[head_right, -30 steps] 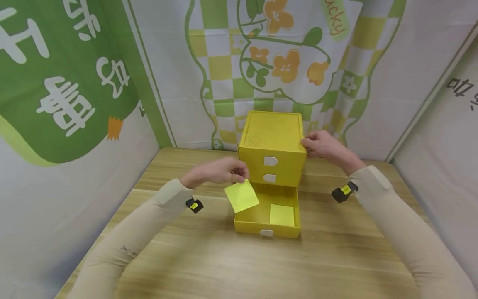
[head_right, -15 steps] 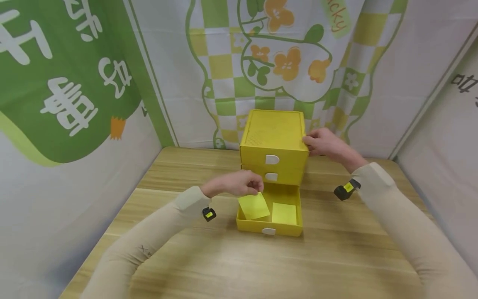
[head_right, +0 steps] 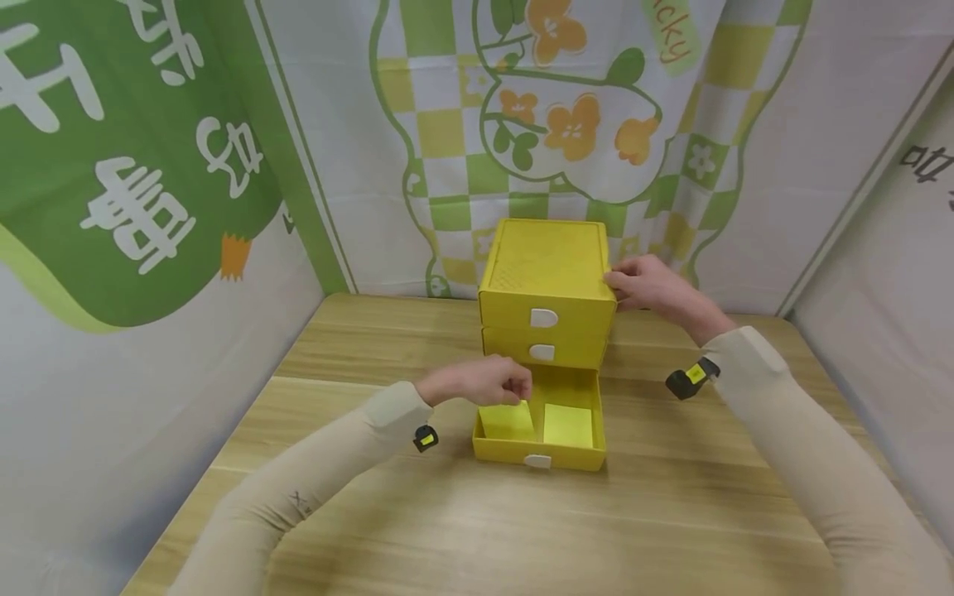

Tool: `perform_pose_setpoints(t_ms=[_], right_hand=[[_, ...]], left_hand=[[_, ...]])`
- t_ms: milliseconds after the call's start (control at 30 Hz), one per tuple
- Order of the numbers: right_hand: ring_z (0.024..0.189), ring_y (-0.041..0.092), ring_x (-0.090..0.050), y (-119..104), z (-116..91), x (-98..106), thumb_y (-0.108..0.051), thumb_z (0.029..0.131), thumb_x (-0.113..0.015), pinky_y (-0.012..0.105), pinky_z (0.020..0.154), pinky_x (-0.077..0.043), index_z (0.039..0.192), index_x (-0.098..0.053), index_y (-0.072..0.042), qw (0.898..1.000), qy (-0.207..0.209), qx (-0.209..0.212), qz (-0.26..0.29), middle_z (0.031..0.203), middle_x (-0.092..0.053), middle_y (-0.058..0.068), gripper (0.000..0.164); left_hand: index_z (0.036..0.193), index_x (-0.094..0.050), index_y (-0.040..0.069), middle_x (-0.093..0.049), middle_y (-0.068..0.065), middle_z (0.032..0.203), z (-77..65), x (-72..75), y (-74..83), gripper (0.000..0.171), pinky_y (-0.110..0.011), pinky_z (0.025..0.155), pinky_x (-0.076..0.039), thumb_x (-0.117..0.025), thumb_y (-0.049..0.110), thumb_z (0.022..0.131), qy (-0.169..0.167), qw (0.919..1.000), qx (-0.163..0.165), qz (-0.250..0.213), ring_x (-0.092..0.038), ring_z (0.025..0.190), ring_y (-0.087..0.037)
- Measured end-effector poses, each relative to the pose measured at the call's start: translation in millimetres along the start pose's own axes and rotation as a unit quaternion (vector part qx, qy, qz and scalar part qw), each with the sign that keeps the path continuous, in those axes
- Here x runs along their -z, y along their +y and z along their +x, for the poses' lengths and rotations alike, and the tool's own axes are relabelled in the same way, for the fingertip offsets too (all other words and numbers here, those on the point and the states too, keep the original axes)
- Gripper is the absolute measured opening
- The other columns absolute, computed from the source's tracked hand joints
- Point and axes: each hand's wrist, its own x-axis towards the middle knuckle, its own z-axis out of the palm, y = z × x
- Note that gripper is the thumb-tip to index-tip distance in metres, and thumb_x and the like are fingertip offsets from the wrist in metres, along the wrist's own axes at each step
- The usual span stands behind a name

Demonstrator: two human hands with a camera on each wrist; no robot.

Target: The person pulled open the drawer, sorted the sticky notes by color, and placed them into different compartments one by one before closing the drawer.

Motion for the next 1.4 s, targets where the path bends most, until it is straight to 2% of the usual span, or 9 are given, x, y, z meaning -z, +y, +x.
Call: perform_pose_setpoints(t_ms=[167, 400, 633, 700, 833, 967, 1100, 1200, 1400], right_hand=[[0.089, -0.002, -0.062, 0.1, -0.7, -0.1, -0.029, 0.106, -0.043, 0.022, 0.08, -0.059, 0.141, -0.042, 0.013, 1.0, 0.006, -0.001, -0.004, 0.13, -0.059, 0.025, 0.054], [0.091, -0.002, -0.062, 2.1, 0.0, -1.0, -0.031, 0.106, -0.042, 0.028, 0.085, -0.059, 0.141, -0.042, 0.011, 1.0, 0.003, 0.002, -0.012, 0.134, -0.056, 0.026, 0.055], [0.089, -0.002, -0.063, 3.7, 0.5, -1.3, -0.031, 0.106, -0.043, 0.029, 0.084, -0.06, 0.14, -0.043, 0.011, 1.0, 0.003, 0.001, -0.001, 0.124, -0.064, 0.016, 0.054], [0.089, -0.002, -0.063, 3.5, 0.2, -1.2, -0.031, 0.106, -0.043, 0.029, 0.083, -0.06, 0.14, -0.044, 0.011, 1.0, 0.004, 0.0, 0.001, 0.122, -0.065, 0.013, 0.054], [0.089, -0.001, -0.064, 3.1, 0.3, -1.0, -0.031, 0.106, -0.044, 0.028, 0.082, -0.06, 0.14, -0.044, 0.011, 1.0, 0.005, -0.002, -0.004, 0.122, -0.065, 0.013, 0.055], [0.088, -0.002, -0.064, 2.0, 2.1, -1.9, -0.031, 0.106, -0.044, 0.027, 0.082, -0.06, 0.14, -0.045, 0.011, 1.0, 0.011, -0.002, -0.004, 0.122, -0.065, 0.013, 0.054], [0.088, -0.001, -0.064, 2.5, 4.2, -3.2, -0.031, 0.105, -0.046, 0.024, 0.08, -0.059, 0.139, -0.045, 0.011, 1.0, 0.01, -0.007, 0.008, 0.116, -0.066, 0.007, 0.054], [0.087, 0.0, -0.064, 2.9, 4.3, -3.0, -0.03, 0.105, -0.047, 0.023, 0.079, -0.06, 0.139, -0.045, 0.011, 1.0, 0.012, -0.011, 0.016, 0.111, -0.067, 0.002, 0.053], [0.086, 0.0, -0.065, 2.8, 2.6, -0.9, -0.029, 0.104, -0.048, 0.025, 0.08, -0.06, 0.139, -0.045, 0.011, 0.999, 0.018, -0.012, 0.027, 0.106, -0.068, -0.002, 0.053]], left_hand=[[0.105, -0.068, 0.013, -0.066, 0.003, 0.093, 1.1, -4.8, -1.6, 0.011, -0.017, 0.069, -0.046, -0.058, 0.013, 0.099, 0.003, 1.0, -0.003, 0.005, -0.054, 0.078, -0.007], [0.115, -0.069, 0.009, -0.069, 0.0, 0.099, -1.9, -3.2, -3.9, 0.022, -0.018, 0.073, -0.048, -0.055, 0.019, 0.102, 0.017, 0.9997, -0.008, 0.017, -0.056, 0.082, -0.008], [0.117, -0.067, 0.008, -0.069, 0.0, 0.105, -7.8, -2.4, 0.9, 0.023, -0.019, 0.078, -0.052, -0.053, 0.02, 0.103, 0.036, 0.9992, -0.017, 0.005, -0.06, 0.088, -0.007], [0.115, -0.068, 0.01, -0.069, 0.002, 0.103, -9.8, -3.7, 3.6, 0.023, -0.018, 0.076, -0.051, -0.052, 0.021, 0.103, 0.036, 0.999, -0.021, 0.015, -0.058, 0.085, -0.007], [0.108, -0.068, 0.012, -0.066, 0.005, 0.096, -14.9, -6.5, 11.8, 0.021, -0.017, 0.073, -0.048, -0.051, 0.024, 0.103, 0.043, 0.9967, -0.026, 0.064, -0.054, 0.081, -0.006], [0.1, -0.068, 0.013, -0.064, 0.006, 0.09, -18.3, -9.3, 16.4, 0.018, -0.017, 0.071, -0.047, -0.053, 0.023, 0.103, 0.07, 0.9927, -0.024, 0.095, -0.053, 0.078, -0.006], [0.103, -0.069, 0.015, -0.067, 0.005, 0.095, -22.9, -13.1, 19.5, 0.017, -0.018, 0.074, -0.051, -0.055, 0.024, 0.101, 0.098, 0.9864, -0.027, 0.129, -0.058, 0.083, -0.007], [0.108, -0.069, 0.016, -0.068, 0.003, 0.103, -27.8, -15.9, 25.3, 0.02, -0.021, 0.078, -0.055, -0.056, 0.029, 0.101, 0.116, 0.9769, -0.028, 0.177, -0.061, 0.09, -0.011], [0.114, -0.068, 0.017, -0.065, 0.002, 0.105, -33.6, -24.1, 40.8, 0.025, -0.022, 0.073, -0.055, -0.055, 0.034, 0.101, 0.136, 0.9606, -0.035, 0.24, -0.061, 0.093, -0.015]])
